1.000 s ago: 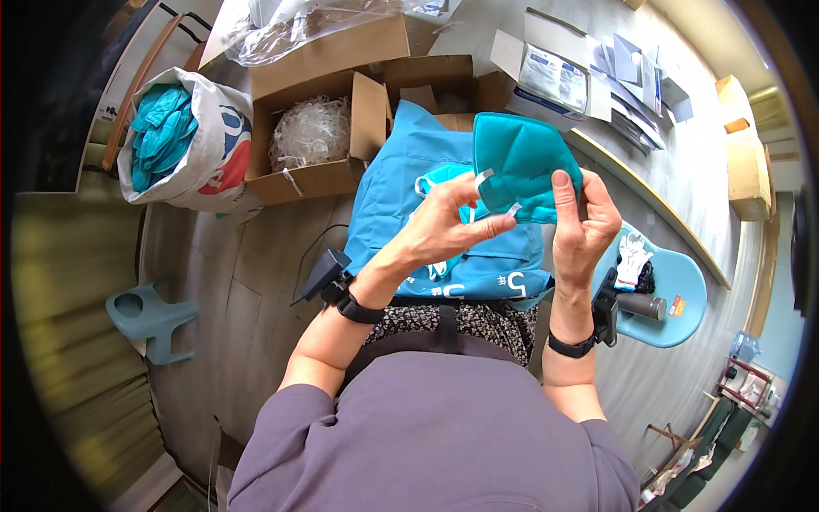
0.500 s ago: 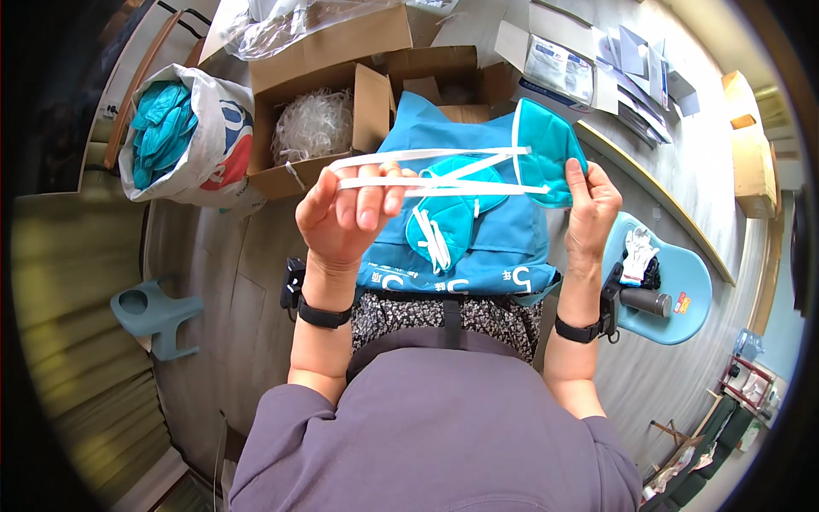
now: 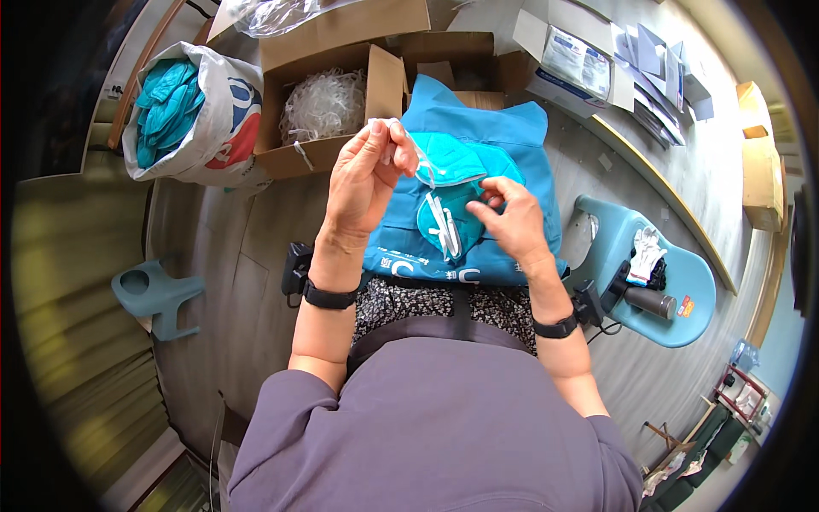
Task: Unpack a protective face mask from its packaging.
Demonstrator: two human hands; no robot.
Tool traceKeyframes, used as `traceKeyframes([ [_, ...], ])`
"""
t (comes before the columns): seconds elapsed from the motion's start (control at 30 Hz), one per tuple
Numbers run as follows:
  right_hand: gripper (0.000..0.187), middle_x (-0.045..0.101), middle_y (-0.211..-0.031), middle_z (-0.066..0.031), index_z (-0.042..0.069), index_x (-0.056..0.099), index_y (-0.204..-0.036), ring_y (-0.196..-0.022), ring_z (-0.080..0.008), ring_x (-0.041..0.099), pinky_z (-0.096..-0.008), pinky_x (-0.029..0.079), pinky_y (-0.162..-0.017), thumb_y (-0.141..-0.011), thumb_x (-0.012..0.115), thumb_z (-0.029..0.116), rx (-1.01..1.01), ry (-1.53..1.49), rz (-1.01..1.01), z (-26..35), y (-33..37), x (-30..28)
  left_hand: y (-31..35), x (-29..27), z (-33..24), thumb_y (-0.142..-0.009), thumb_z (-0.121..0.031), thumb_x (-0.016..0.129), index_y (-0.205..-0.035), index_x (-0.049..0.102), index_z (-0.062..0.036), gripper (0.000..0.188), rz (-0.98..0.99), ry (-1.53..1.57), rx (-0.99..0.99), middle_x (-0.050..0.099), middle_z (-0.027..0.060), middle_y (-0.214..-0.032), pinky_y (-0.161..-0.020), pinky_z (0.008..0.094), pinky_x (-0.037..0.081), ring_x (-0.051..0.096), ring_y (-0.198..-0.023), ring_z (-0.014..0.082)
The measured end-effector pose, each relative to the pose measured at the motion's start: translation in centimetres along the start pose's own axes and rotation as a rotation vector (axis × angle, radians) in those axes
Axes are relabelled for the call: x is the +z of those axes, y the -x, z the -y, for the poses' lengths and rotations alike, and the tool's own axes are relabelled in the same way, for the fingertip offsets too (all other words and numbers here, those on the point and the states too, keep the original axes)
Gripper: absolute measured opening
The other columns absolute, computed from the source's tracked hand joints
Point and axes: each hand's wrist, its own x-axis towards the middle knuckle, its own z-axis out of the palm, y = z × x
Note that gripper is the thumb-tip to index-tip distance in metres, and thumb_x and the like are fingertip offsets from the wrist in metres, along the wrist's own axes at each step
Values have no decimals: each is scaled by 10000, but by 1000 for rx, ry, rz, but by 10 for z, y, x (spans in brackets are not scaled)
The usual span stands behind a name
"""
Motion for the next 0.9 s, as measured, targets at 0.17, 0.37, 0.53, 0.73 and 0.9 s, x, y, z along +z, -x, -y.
traceKeyframes([
  [0.17, 363, 630, -822, -73, 60, 619, -901, -842, -253, 603, -384, 491, -754, -646, 818, 225, 68, 87, 41, 9, 6, 14, 2, -10, -2, -1031, -267, 437, -967, 588, -27, 290, 63, 34, 41, 540, 28, -718, -620, 240, 405, 478, -648, 113],
  [0.37, 363, 614, -821, -77, 63, 582, -920, -907, -280, 590, -395, 472, -813, -672, 800, 213, -6, 253, -22, -1, 7, 23, 4, -15, -6, -1030, -247, 439, -957, 583, -25, 275, 59, -4, 53, 558, 36, -750, -622, 240, 410, 487, -654, 113],
  [0.53, 310, 655, -865, -100, 53, 570, -943, -861, -297, 635, -408, 492, -739, -740, 747, 208, 44, 93, -12, -7, 11, 29, 6, -15, -4, -1030, -227, 438, -955, 592, -23, 267, 27, -8, 40, 566, 38, -752, -639, 242, 432, 517, -674, 121],
  [0.73, 315, 677, -784, -102, 37, 578, -939, -746, -281, 672, -387, 499, -631, -746, 750, 217, 109, 179, -45, 4, 15, 28, 6, -22, -3, -1026, -222, 448, -939, 598, -23, 264, 7, 1, 43, 573, 37, -750, -646, 241, 439, 529, -674, 119],
  [0.9, 295, 640, -724, -46, 25, 622, -918, -634, -168, 608, -305, 472, -598, -710, 787, 153, 204, 15, 105, 6, 19, 18, 7, -21, -3, -1024, -224, 454, -939, 602, -26, 261, -13, -23, 54, 575, 32, -740, -648, 240, 438, 532, -672, 113],
])
